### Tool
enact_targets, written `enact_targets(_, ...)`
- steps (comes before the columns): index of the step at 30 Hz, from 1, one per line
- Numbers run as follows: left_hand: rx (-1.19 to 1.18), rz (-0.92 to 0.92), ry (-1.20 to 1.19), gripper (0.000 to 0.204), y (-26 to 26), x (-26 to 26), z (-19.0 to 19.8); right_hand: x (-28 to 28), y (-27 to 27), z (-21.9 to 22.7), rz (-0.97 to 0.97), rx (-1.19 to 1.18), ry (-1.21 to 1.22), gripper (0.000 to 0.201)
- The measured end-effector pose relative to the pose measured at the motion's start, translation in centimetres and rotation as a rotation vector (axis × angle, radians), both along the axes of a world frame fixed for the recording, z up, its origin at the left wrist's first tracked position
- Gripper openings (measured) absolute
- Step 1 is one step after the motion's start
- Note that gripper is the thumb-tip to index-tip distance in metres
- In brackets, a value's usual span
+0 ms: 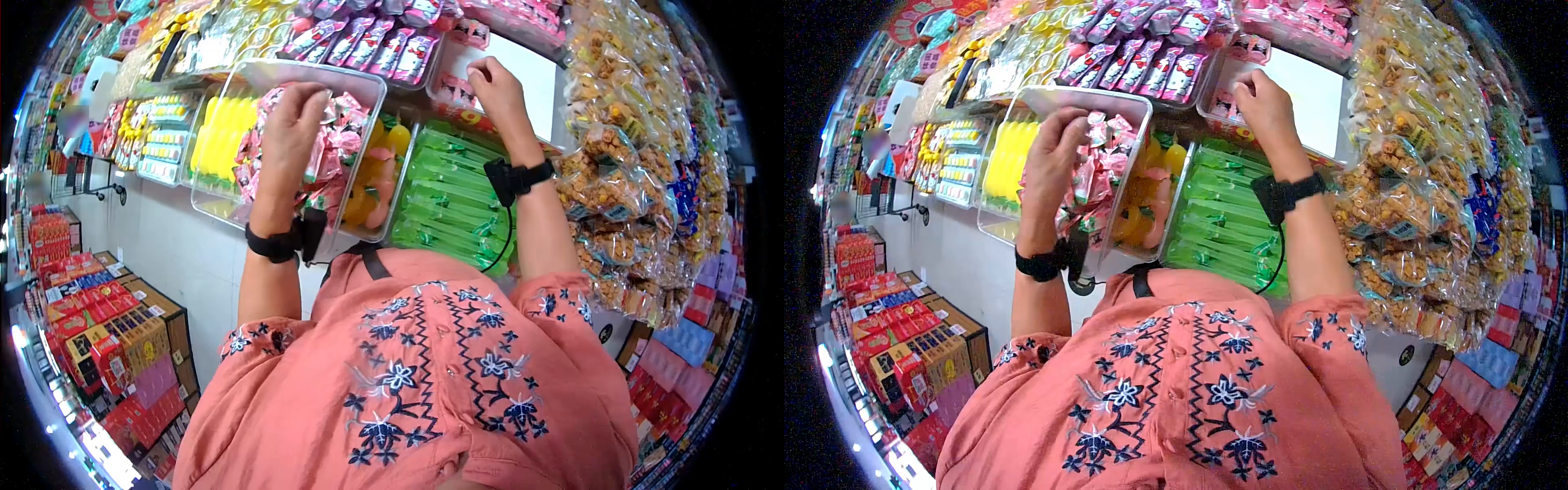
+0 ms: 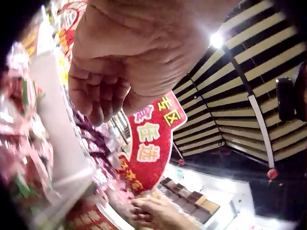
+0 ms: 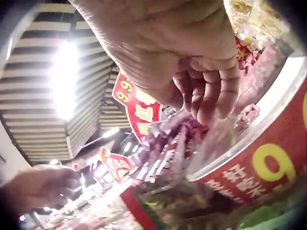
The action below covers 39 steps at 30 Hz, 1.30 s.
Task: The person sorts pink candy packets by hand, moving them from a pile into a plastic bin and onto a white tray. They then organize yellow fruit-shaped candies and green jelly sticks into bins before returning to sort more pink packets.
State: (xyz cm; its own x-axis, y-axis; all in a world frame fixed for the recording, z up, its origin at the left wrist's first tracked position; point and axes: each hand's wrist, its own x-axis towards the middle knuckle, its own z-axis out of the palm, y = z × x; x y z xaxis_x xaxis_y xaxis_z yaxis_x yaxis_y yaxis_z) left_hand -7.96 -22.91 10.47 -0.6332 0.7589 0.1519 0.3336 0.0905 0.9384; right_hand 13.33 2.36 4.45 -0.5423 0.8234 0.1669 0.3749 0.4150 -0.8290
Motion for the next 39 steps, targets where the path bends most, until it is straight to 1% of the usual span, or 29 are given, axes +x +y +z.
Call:
enact_targets(2,-0.056,0.103,0.259,0.025,-1.4,-1.8,0.1,-0.4,-2.2,1.8,0.085,-0.267,0.129,0.025)
enact_targets(3,-0.096,0.137,0.395,0.027,-2.0,-2.5,0.1,-0.7,-3.1,2.0,0.132,-0.348,0.158,0.024)
enact_targets(4,-0.193,0.135,0.629,0.039,-2.8,-3.6,-0.3,-0.9,-4.0,2.1,0.178,-0.427,0.186,0.022)
enact_targets(5,-0.292,0.121,0.633,0.045,-3.5,-3.8,-0.9,-1.2,-5.0,2.4,0.224,-0.506,0.214,0.021)
enact_targets(7,-0.485,0.098,0.638,0.057,-4.3,-3.6,-0.9,-1.7,-7.0,2.7,0.248,-0.505,0.198,0.022)
enact_targets(8,-0.552,0.052,0.619,0.069,-4.3,-3.5,-1.2,-1.9,-7.6,2.3,0.276,-0.517,0.196,0.022)
enact_targets(11,-0.417,0.005,0.796,0.063,-4.3,-2.9,-2.8,-2.5,-9.8,2.8,0.333,-0.517,0.194,0.023)
enact_targets(12,-0.426,0.0,0.754,0.06,-4.1,-2.5,-2.8,-2.6,-10.5,3.1,0.344,-0.52,0.194,0.022)
enact_targets(15,-0.544,-0.027,0.785,0.057,-4.0,-2.5,-2.8,-2.9,-11.4,3.5,0.391,-0.533,0.2,0.021)
enact_targets(16,-0.589,-0.019,0.784,0.047,-3.9,-2.3,-2.5,-3.0,-11.6,3.2,0.404,-0.54,0.201,0.021)
enact_targets(19,-0.601,-0.053,0.842,0.042,-4.1,-2.2,-2.5,-3.0,-12.0,3.2,0.432,-0.572,0.203,0.021)
enact_targets(22,-0.529,-0.047,0.929,0.032,-4.1,-2.3,-3.0,-3.1,-12.8,3.5,0.452,-0.617,0.202,0.022)
enact_targets(24,-0.507,-0.02,0.897,0.027,-3.7,-2.6,-3.0,-3.4,-13.0,3.1,0.489,-0.602,0.203,0.023)
enact_targets(28,-0.429,0.054,0.862,0.012,-3.4,-2.3,-2.3,-4.0,-13.8,4.0,0.519,-0.802,0.199,0.031)
enact_targets(30,-0.29,0.077,0.758,0.011,-3.6,-1.2,-1.1,-4.5,-14.4,4.7,0.523,-0.918,0.203,0.036)
enact_targets(31,-0.221,0.087,0.703,0.011,-3.7,-0.4,-0.3,-4.8,-14.5,5.1,0.518,-1.004,0.245,0.038)
enact_targets(33,-0.188,0.007,0.697,0.012,-3.7,1.1,1.4,-5.1,-14.7,5.7,0.508,-1.174,0.331,0.04)
enact_targets(34,-0.171,-0.032,0.694,0.013,-3.6,1.7,1.9,-5.2,-14.6,5.8,0.548,-1.245,0.431,0.041)
enact_targets(37,-0.078,-0.195,0.58,0.022,-3.3,3.6,2.2,-5.4,-14.3,4.4,0.51,-1.152,0.582,0.037)
enact_targets(38,-0.093,-0.251,0.555,0.029,-3.3,3.7,2.1,-5.0,-13.9,4.3,0.463,-1.12,0.54,0.029)
enact_targets(39,-0.08,-0.214,0.428,0.031,-3.2,4.0,1.9,-4.7,-13.7,4.2,0.458,-1.103,0.551,0.026)
